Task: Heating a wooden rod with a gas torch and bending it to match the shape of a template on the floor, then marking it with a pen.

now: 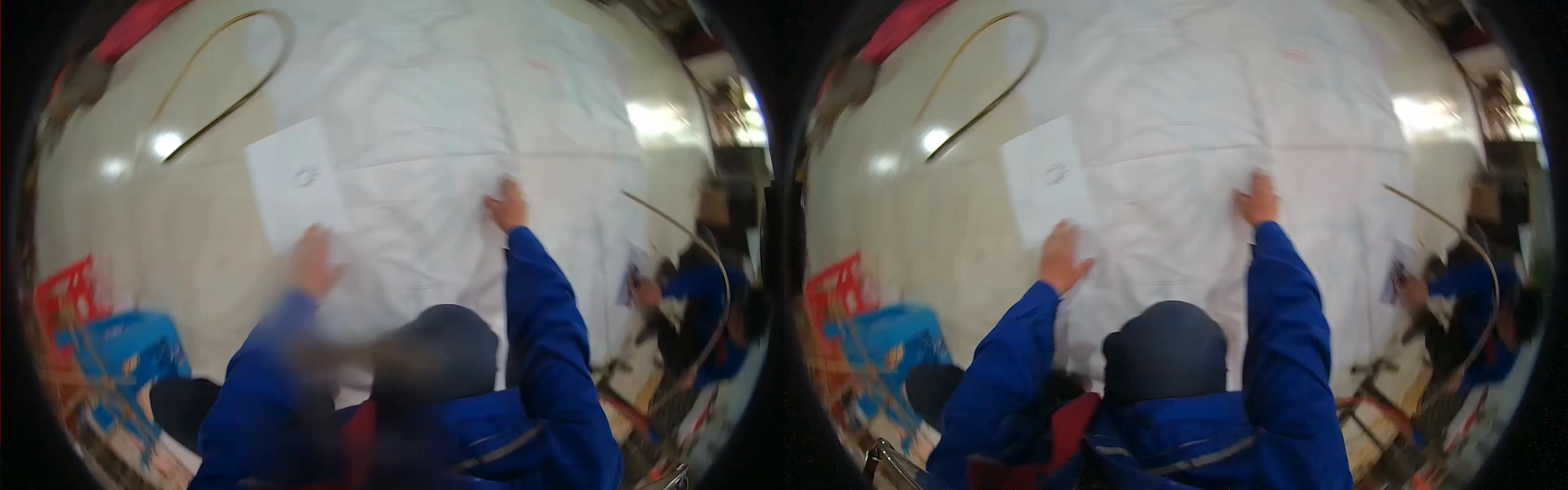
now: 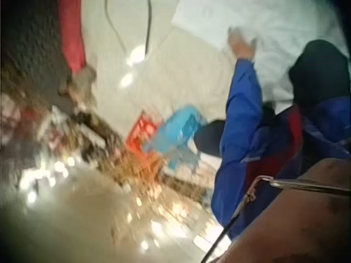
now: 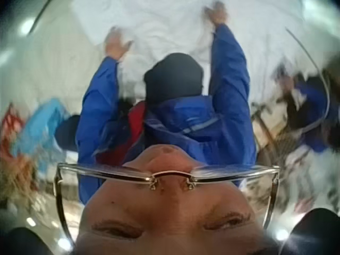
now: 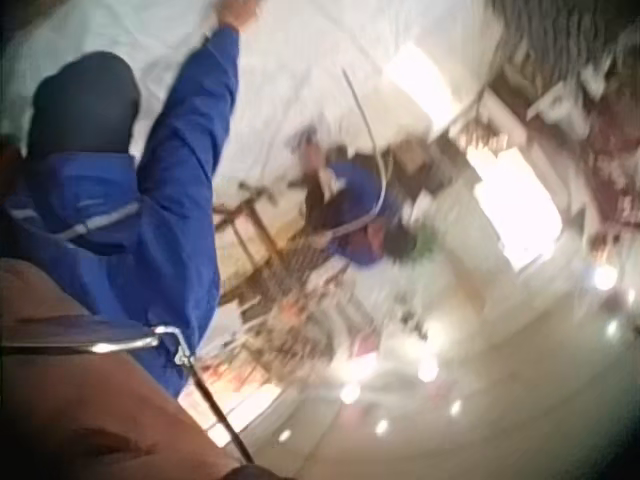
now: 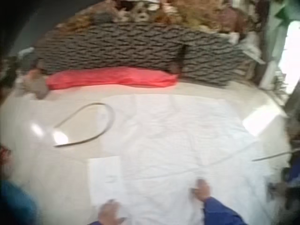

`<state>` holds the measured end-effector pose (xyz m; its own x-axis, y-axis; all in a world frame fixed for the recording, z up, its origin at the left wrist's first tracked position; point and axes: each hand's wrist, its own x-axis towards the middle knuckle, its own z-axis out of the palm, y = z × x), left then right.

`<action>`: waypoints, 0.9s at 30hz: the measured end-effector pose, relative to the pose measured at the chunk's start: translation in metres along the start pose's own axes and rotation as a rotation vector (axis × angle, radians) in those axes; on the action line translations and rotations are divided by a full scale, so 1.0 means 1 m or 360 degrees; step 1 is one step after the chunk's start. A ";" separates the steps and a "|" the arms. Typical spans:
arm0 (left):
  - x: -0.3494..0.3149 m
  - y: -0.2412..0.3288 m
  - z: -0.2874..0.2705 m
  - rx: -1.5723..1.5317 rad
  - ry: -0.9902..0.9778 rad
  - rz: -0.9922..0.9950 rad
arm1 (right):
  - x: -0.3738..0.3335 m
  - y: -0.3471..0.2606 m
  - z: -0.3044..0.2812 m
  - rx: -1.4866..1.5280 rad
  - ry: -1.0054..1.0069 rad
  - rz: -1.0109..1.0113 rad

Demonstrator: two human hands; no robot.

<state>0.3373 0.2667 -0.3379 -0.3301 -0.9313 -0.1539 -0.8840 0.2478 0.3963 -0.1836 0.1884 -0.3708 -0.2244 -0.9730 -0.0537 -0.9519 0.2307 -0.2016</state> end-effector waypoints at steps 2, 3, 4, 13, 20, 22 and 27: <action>-0.014 -0.022 -0.023 0.0071 -0.0055 -0.0260 | -0.015 -0.064 -0.014 0.0066 -0.0039 0.0044; -0.011 -0.032 -0.025 0.0066 0.0018 -0.0269 | -0.018 -0.077 -0.029 0.0137 -0.0004 0.0055; -0.007 -0.045 -0.025 0.0052 0.0086 -0.0283 | -0.027 -0.081 -0.041 0.0105 0.0019 0.0077; 0.001 -0.062 -0.235 -0.0083 0.0071 -0.0513 | -0.105 -0.118 -0.211 0.0220 -0.0253 -0.0147; -0.216 0.100 -0.353 -0.0308 -0.0235 -0.0591 | -0.163 -0.198 -0.348 0.0508 -0.0452 -0.0210; -0.232 0.203 -0.444 -0.0294 -0.0293 -0.0598 | -0.201 -0.217 -0.404 0.0627 -0.0557 -0.0118; -0.272 0.324 -0.542 -0.0380 -0.0557 -0.0687 | -0.274 -0.233 -0.538 0.0890 -0.0542 -0.0222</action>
<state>0.3197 0.4553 0.3230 -0.0835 -0.7814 -0.6185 -0.8769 -0.2372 0.4180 -0.0125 0.3985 0.2172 0.0585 -0.9589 -0.2777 -0.6951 0.1605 -0.7007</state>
